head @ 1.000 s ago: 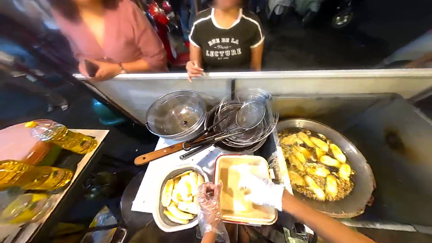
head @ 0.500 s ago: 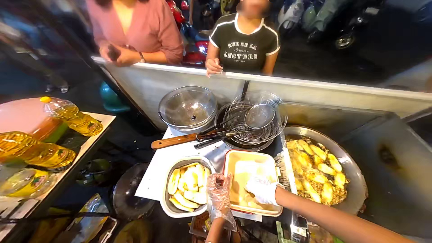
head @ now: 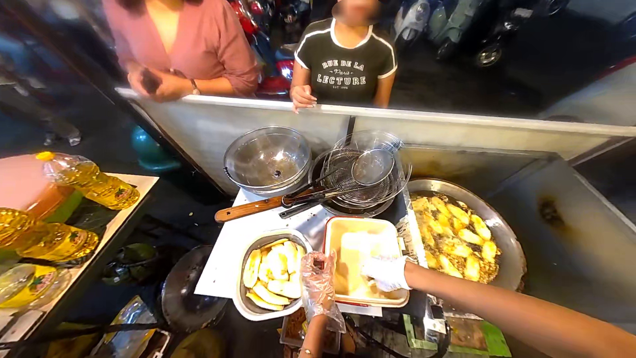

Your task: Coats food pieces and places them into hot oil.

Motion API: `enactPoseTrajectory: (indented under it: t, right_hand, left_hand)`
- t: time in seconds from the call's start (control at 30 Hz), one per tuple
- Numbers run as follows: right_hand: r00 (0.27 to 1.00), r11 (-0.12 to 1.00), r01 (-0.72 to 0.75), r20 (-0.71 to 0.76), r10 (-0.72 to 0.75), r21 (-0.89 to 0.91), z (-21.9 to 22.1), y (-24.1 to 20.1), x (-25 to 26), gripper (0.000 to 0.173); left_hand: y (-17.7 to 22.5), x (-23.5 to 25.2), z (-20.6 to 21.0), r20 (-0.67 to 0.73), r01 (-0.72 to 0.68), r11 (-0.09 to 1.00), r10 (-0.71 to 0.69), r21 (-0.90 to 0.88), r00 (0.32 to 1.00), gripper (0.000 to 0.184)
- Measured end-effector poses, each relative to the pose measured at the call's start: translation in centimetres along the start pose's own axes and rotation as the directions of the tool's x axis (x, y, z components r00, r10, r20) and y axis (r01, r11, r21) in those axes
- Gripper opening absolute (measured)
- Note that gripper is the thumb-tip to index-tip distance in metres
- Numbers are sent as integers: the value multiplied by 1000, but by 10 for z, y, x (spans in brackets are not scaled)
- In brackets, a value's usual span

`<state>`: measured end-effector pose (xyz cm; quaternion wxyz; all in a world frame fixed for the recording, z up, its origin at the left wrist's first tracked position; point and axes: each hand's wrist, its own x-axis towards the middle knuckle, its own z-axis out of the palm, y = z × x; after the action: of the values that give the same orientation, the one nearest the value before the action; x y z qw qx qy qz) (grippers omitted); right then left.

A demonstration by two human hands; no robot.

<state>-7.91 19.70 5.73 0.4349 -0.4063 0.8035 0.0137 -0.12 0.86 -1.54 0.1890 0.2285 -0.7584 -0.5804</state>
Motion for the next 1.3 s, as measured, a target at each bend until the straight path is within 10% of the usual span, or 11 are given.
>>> enactPoseTrajectory:
  t: [0.37, 0.67, 0.8, 0.93, 1.17, 1.3]
  right_hand:
    - [772, 955, 195, -636, -8, 224, -28, 25, -25, 25]
    - [949, 966, -108, -264, 170, 233, 12, 28, 14, 30]
    - [807, 901, -213, -452, 380, 377, -13, 14, 28, 31]
    - [864, 890, -351, -266, 428, 292, -30, -9, 36, 43]
    - [900, 899, -262, -246, 359, 352, -44, -26, 8, 31]
    - [816, 910, -140, -475, 330, 391, -22, -15, 1, 31]
  left_hand:
    - [-4, 1, 1, -29, -22, 1000, 22, 5, 999, 27]
    - [-7, -3, 2, -28, -20, 1000, 20, 8, 999, 27]
    - [-2, 0, 4, -40, -44, 998, 43, -35, 998, 26]
    - [-1, -6, 3, -27, -62, 997, 61, -37, 998, 27]
    - [6, -6, 2, 12, -44, 997, 44, -56, 999, 25]
    - [5, -2, 0, 33, -71, 996, 73, -60, 997, 26]
